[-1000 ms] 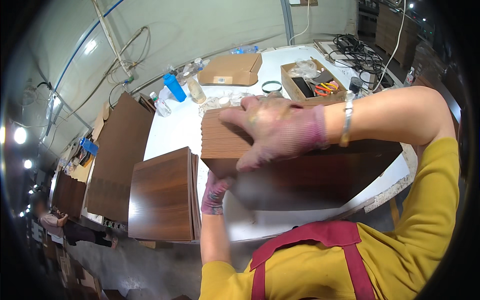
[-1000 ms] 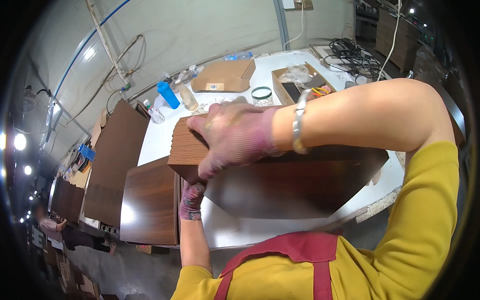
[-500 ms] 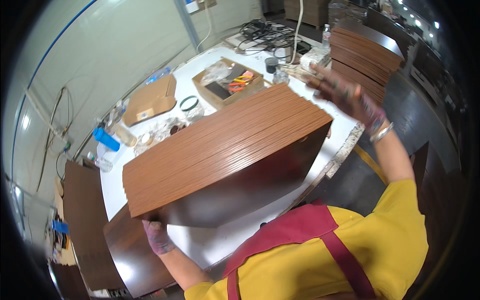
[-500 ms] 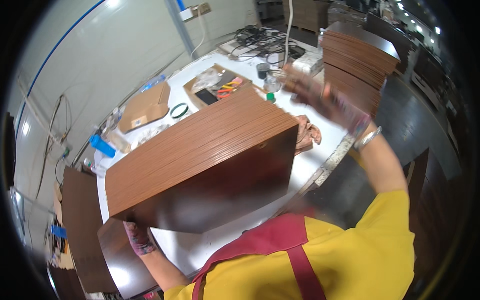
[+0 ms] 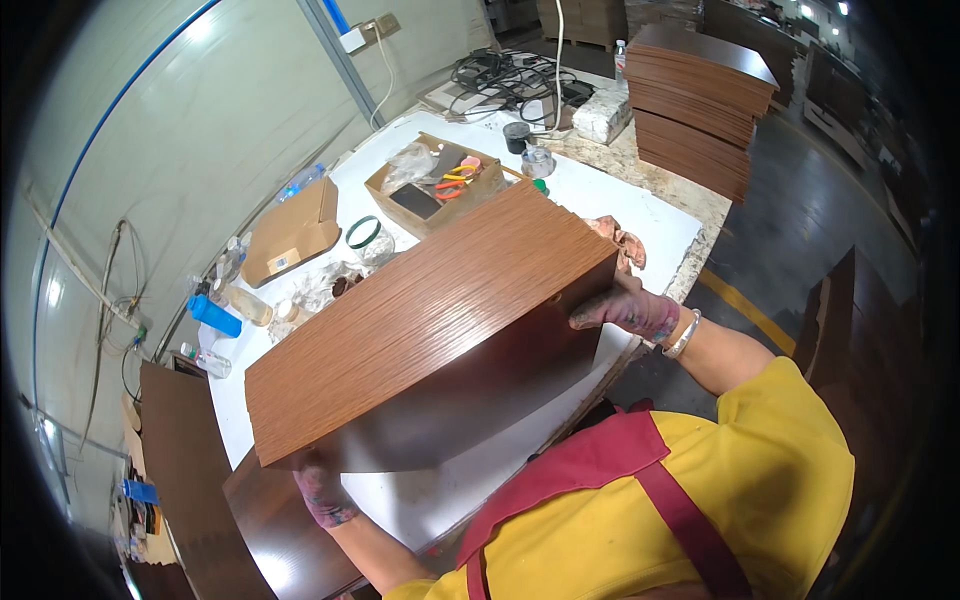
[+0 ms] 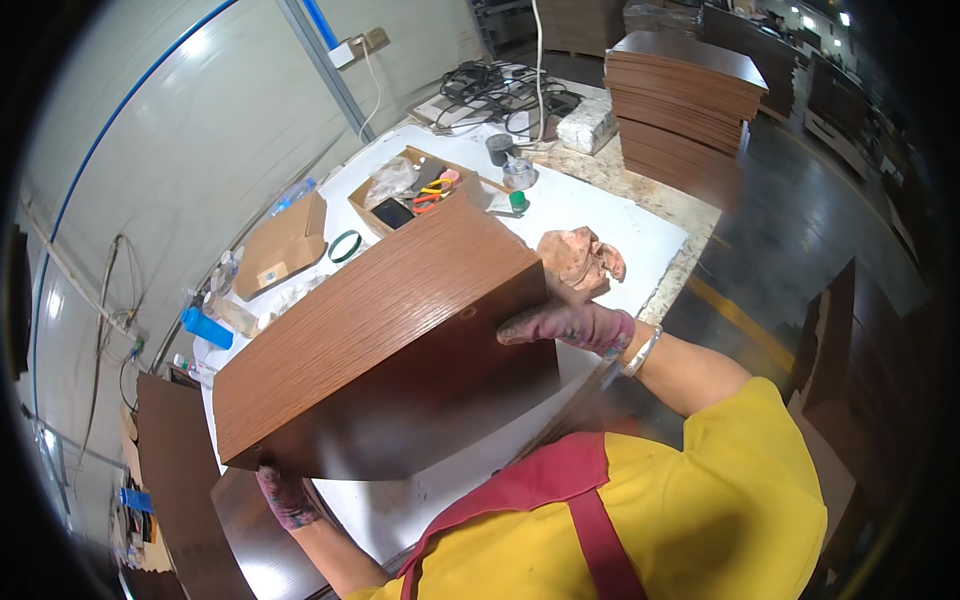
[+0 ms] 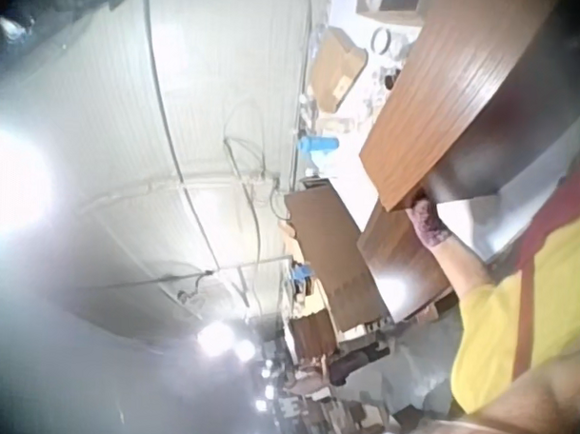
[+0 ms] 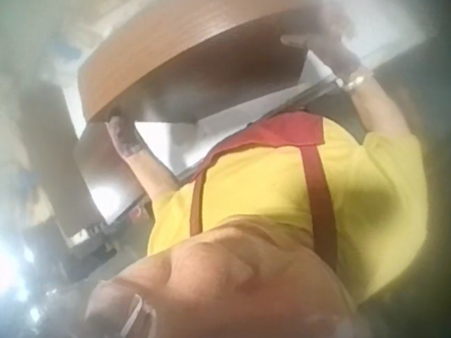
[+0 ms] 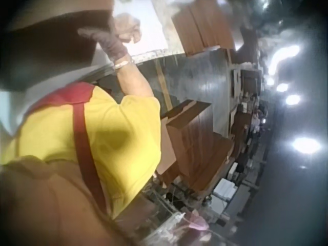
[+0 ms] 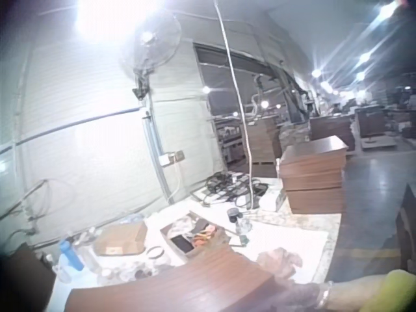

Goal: The person wipes the surface of multiple wooden panels with a cloth on a workbench. They handle each panel one at a time, turning them over to wipe both sides, then stack the finished pieces.

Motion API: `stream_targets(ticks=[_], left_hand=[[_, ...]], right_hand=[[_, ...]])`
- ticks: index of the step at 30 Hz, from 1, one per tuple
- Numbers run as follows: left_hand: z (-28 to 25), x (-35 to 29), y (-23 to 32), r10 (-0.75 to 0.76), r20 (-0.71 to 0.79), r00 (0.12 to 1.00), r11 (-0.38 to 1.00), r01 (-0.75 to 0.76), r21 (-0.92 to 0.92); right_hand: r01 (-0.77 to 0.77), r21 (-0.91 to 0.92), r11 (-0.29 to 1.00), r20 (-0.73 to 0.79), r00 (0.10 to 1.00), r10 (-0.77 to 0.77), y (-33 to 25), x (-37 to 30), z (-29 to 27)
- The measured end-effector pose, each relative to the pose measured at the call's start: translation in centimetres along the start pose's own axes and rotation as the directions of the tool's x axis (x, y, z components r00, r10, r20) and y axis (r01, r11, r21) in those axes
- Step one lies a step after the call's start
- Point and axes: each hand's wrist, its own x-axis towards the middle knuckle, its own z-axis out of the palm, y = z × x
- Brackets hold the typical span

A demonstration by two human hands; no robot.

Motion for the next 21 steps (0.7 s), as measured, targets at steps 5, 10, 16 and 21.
stream_targets(ticks=[5,10,16,21], left_hand=[[0.8,-0.7,-0.3,-0.147,0.083,0.986,0.984,0.154,-0.086],[1.6,-3.9,-2.5,-0.440,-0.067,0.896,0.886,0.445,0.129],[5.6,-6.6,-3.8,-0.640,-0.160,0.751,0.764,0.644,-0.031],[7.9,-5.7,-4.1,-0.671,-0.121,0.732,0.738,0.674,-0.020]], right_hand=[[0.010,0.009,1.000,0.190,0.982,-0.011,2.7,-0.3,-2.9],[-0.358,0.472,0.806,0.370,0.910,0.187,5.3,-0.3,-3.3],[0.077,0.081,0.994,0.010,0.997,-0.078,11.8,0.2,-1.7],[0.281,0.199,0.939,-0.066,0.960,-0.273,9.6,5.5,-0.8]])
